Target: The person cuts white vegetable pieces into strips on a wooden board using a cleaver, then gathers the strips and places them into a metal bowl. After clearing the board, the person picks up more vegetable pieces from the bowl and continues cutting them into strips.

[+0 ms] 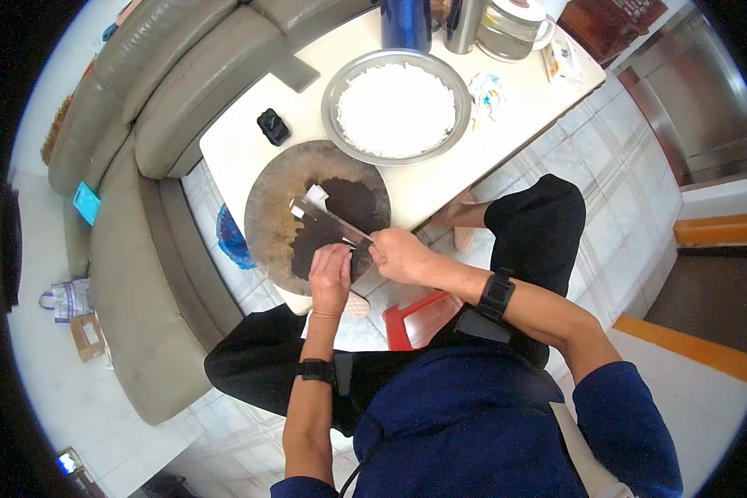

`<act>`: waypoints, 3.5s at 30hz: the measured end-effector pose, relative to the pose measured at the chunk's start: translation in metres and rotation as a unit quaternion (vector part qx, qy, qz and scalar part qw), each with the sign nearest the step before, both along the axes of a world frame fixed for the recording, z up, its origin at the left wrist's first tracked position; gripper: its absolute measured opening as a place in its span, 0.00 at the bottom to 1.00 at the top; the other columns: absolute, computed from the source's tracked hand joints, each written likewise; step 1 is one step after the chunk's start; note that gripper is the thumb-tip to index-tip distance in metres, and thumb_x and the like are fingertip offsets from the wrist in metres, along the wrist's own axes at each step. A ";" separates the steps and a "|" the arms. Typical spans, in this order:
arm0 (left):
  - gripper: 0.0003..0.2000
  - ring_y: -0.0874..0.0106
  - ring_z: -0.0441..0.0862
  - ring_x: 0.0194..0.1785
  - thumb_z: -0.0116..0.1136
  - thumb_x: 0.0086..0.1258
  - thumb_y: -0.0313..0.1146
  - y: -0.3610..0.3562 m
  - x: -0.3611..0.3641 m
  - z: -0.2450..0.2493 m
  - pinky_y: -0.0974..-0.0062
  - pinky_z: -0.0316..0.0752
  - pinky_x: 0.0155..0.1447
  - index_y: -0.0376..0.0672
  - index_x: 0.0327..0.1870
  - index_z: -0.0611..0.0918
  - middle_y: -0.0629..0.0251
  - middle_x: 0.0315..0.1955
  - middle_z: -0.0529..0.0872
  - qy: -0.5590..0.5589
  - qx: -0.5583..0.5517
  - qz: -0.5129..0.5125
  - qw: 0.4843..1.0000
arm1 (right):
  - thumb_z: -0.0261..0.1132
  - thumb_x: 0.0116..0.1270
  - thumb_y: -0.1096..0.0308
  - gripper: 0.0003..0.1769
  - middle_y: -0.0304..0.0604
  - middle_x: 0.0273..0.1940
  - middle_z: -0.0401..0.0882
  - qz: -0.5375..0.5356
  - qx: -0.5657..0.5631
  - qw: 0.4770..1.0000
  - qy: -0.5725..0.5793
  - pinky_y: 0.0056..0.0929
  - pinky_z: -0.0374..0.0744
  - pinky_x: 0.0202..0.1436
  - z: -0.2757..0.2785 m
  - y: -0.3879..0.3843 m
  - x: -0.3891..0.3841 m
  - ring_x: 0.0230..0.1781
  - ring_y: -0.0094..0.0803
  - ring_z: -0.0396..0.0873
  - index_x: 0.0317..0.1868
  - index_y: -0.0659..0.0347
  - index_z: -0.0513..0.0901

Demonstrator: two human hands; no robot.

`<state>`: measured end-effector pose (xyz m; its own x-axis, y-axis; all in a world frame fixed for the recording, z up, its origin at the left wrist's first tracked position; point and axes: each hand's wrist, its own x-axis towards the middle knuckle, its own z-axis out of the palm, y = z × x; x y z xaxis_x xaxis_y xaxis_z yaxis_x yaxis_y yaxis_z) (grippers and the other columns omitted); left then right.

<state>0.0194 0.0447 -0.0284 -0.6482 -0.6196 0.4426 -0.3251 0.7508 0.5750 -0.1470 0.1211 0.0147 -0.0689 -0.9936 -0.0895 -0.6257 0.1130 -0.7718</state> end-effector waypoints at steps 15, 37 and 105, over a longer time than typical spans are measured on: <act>0.10 0.58 0.77 0.40 0.55 0.51 0.22 -0.043 -0.047 0.037 0.64 0.75 0.44 0.39 0.36 0.79 0.57 0.33 0.78 -0.298 -0.067 -0.140 0.942 | 0.57 0.61 0.72 0.08 0.40 0.19 0.72 -0.128 0.122 0.852 -0.493 0.22 0.65 0.11 0.038 0.008 -0.113 0.09 0.19 0.63 0.27 0.68 0.74; 0.14 0.77 0.80 0.38 0.56 0.63 0.19 -0.090 -0.135 0.062 0.81 0.78 0.38 0.32 0.50 0.76 0.62 0.40 0.82 0.122 0.461 0.092 0.874 | 0.59 0.63 0.72 0.06 0.38 0.22 0.70 -0.267 -0.002 0.754 -0.601 0.18 0.64 0.12 0.022 0.029 -0.173 0.11 0.15 0.60 0.34 0.66 0.72; 0.13 0.56 0.79 0.43 0.56 0.47 0.17 0.009 0.025 -0.015 0.63 0.75 0.49 0.34 0.36 0.82 0.56 0.38 0.82 -0.047 -0.087 0.019 0.995 | 0.58 0.47 0.76 0.06 0.59 0.25 0.79 0.179 -0.008 0.963 0.200 0.43 0.78 0.32 0.027 -0.009 0.011 0.30 0.51 0.81 0.26 0.72 0.78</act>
<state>0.0446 0.0536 -0.0438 -0.6697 -0.5635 0.4837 -0.4007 0.8225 0.4036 -0.1357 0.1118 0.0420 0.2532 -0.9609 -0.1124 -0.8704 -0.1755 -0.4599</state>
